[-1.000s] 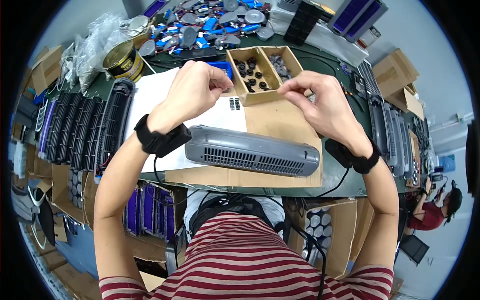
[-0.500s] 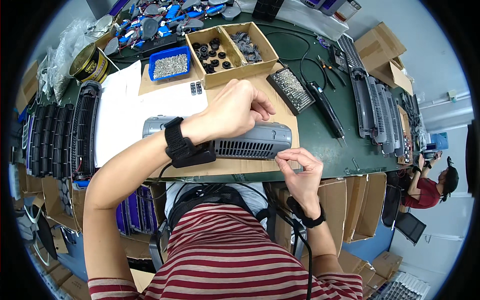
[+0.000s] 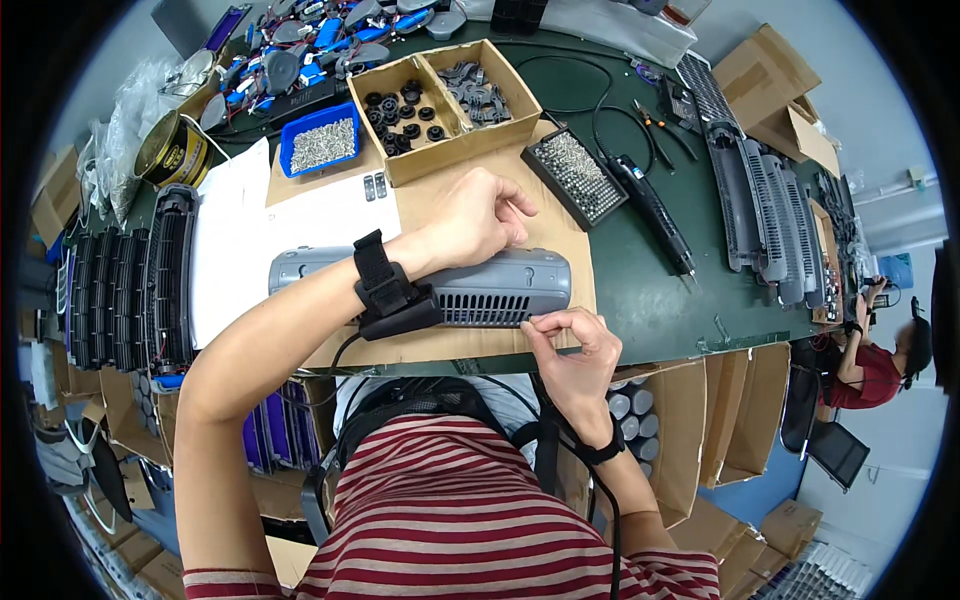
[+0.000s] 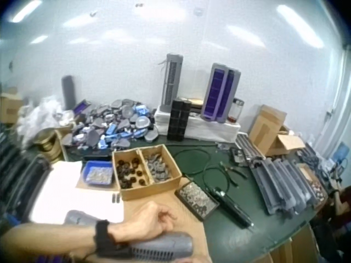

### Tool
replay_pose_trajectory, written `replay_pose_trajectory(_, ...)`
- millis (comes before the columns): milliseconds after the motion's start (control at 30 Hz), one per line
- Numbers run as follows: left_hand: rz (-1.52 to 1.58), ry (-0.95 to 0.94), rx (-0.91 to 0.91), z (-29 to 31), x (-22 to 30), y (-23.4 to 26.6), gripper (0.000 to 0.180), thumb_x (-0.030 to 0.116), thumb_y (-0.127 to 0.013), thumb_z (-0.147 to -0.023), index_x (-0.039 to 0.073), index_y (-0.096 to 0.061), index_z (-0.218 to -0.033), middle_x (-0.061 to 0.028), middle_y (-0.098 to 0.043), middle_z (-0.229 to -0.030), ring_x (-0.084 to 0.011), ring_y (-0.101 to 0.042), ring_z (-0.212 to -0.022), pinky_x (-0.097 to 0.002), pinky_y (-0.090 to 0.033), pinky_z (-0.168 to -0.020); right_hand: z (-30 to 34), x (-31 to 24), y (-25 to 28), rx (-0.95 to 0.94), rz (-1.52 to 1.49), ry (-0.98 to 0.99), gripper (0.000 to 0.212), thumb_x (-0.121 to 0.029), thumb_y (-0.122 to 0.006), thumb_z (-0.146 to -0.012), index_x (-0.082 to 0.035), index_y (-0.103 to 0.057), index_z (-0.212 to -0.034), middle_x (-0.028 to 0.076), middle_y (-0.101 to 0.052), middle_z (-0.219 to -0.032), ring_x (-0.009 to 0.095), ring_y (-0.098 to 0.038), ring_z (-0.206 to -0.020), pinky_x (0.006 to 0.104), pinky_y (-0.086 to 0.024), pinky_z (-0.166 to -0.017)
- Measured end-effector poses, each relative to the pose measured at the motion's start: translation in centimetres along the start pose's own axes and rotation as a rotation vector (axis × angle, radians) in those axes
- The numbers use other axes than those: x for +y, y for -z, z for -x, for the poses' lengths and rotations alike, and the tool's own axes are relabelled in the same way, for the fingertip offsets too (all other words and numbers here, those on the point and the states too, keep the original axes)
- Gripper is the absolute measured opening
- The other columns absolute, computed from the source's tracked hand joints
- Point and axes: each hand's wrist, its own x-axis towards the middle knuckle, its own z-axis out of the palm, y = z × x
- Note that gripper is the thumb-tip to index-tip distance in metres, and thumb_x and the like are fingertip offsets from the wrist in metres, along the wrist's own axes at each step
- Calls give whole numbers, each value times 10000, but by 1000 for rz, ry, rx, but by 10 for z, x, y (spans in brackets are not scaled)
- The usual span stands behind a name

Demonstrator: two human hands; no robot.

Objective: Assembling and securing components inside a plastic housing using an electric screwdriver and a heat gun.

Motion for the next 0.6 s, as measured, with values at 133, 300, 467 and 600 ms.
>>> replay_pose_trajectory(133, -45, -1, -5, -5, -2, -6, 251, -53, -709, -816, -51, -682, -1066, -86, -718, -792, -104, -661, -709, -259, -556, -655, 2, 3, -2, 28, -13, 15, 196, 27, -826, -693, -60, -664, -760, 21, -686, -716, 133, -612, -628, 275, -450, -698)
replay_pose_trajectory(300, -82, 18, -28, -8, 2, -9, 249, -41, -717, -811, -31, -688, -1057, -93, -727, -786, -113, -675, -715, -271, -544, -647, 2, 2, -2, 25, -27, -9, 185, 31, -825, -699, -47, -672, -768, 35, -663, -703, 130, -600, -623, 265, -473, -649)
replay_pose_trajectory(467, -104, -22, 3, -9, 0, -15, 240, -11, -742, -727, 20, -733, -965, -122, -730, -753, -202, -723, -730, -329, -547, -698, 3, 4, -2, 7, -70, -59, 165, 40, -812, -719, -27, -670, -768, 46, -651, -699, 111, -593, -617, 238, -484, -590)
replay_pose_trajectory(600, -171, -62, -5, -11, 3, -14, 237, -31, -724, -722, 14, -732, -955, -135, -729, -753, -211, -727, -719, -332, -552, -692, 2, 6, -2, 9, -86, -71, 161, 45, -808, -717, -23, -673, -773, 43, -646, -697, 112, -588, -616, 237, -480, -593)
